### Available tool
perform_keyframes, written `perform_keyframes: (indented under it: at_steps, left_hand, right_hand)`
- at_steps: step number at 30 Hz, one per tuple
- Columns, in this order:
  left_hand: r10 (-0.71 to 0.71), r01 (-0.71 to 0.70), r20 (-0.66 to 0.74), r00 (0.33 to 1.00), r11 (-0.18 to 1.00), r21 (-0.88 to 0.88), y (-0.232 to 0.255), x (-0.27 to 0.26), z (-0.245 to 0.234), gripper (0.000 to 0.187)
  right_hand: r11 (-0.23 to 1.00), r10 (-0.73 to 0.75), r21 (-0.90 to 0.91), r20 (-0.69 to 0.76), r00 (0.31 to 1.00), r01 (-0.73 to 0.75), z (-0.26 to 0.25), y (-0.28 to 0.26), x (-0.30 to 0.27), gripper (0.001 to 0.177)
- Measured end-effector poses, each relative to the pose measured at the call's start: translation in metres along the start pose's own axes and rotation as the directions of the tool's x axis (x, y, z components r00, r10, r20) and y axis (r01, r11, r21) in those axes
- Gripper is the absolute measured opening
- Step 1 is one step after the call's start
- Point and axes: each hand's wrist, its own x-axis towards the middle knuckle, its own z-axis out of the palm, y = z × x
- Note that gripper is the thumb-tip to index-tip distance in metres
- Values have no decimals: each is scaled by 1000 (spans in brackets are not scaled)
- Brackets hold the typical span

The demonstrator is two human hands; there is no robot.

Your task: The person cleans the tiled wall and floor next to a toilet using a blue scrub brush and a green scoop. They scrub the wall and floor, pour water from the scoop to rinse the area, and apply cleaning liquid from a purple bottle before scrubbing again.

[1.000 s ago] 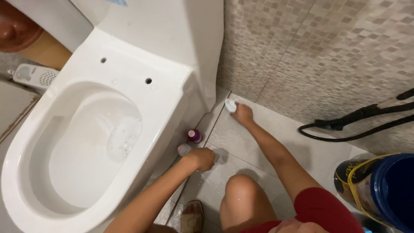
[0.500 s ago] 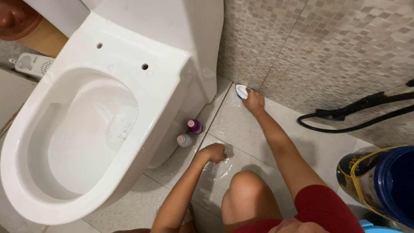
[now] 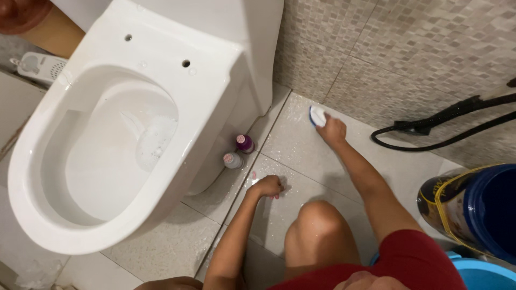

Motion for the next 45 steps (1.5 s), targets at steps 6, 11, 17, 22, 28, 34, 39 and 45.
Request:
perform_keyframes:
  at_steps: [6, 11, 17, 22, 28, 34, 39, 45]
  left_hand:
    - [87, -82, -202, 976, 996, 30, -10, 28, 20, 23]
    - [29, -29, -91, 995, 1000, 9, -9, 34, 21, 25]
    - [51, -47, -143, 988, 998, 31, -20, 41, 23, 25]
    - [48, -63, -96, 994, 985, -159, -22, 56, 30, 17]
    - [61, -82, -96, 994, 970, -227, -19, 56, 45, 29]
    - [-24, -6, -102, 994, 959, -283, -22, 39, 40, 29]
    - [13, -76, -146, 989, 897, -434, -46, 55, 56, 20]
    - [45, -80, -90, 995, 898, -433, -44, 57, 70, 20]
  right_hand:
    - [997, -27, 77, 179, 984, 13, 66, -103, -34, 62]
    - [927, -371, 55, 249, 895, 370, 54, -61, -89, 74]
    - [971, -21, -238, -79, 997, 1, -48, 67, -39, 64]
    - [938, -35, -344, 14, 999, 38, -44, 70, -20, 70]
    - [944, -197, -264, 32, 980, 198, 22, -26, 68, 59]
    - [912, 315, 288, -40, 948, -291, 51, -120, 81, 49]
    - [694, 479, 554, 121, 869, -460, 59, -119, 84, 45]
    - [769, 210, 562, 230, 950, -306, 119, -132, -68, 50]
